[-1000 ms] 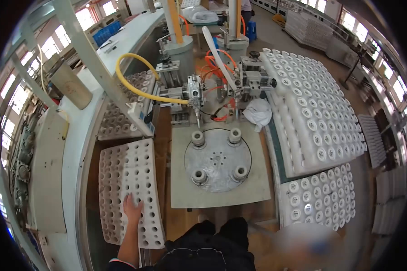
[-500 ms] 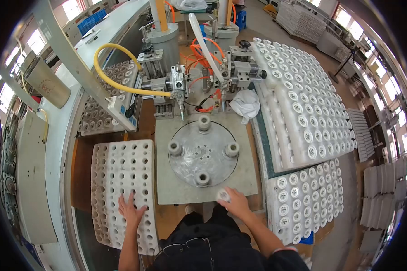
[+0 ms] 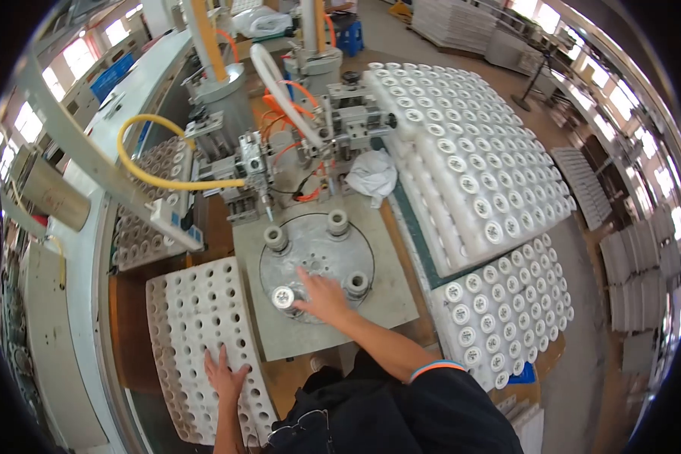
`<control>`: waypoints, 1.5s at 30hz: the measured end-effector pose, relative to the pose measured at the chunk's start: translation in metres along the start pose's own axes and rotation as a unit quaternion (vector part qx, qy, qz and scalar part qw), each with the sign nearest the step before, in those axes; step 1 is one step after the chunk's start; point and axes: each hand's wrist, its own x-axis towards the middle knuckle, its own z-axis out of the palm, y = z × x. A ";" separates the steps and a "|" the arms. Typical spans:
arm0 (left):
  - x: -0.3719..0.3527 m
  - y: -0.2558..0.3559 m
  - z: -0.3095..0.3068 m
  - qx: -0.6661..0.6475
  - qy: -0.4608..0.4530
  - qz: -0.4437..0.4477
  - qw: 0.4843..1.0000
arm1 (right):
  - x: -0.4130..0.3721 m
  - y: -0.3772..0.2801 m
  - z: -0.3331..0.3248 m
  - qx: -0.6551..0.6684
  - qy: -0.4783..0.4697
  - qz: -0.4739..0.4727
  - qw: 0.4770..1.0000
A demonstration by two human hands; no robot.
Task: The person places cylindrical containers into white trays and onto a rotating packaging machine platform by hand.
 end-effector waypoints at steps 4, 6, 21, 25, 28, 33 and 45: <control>0.004 -0.010 0.008 0.022 -0.005 0.009 1.000 | -0.010 0.062 -0.034 -0.123 0.038 0.068 0.989; 0.013 -0.035 0.027 0.013 0.028 0.036 0.999 | 0.001 0.090 -0.009 -0.151 0.021 0.069 0.986; 0.029 -0.059 0.039 0.123 0.017 0.137 0.983 | -0.281 0.113 -0.131 -0.219 0.299 0.340 0.864; 0.027 -0.054 0.040 0.091 0.028 0.092 0.991 | -0.304 0.116 -0.118 -0.212 0.243 0.384 0.865; 0.018 -0.032 0.025 0.077 0.020 0.050 0.996 | -0.310 0.140 -0.109 -0.227 0.207 0.367 0.878; 0.013 -0.026 0.023 0.046 0.011 0.026 0.999 | -0.295 0.116 -0.140 -0.140 0.215 0.361 0.897; 0.001 0.016 0.024 0.090 -0.072 -0.085 0.990 | -0.051 0.162 -0.027 -0.117 0.010 -0.059 0.991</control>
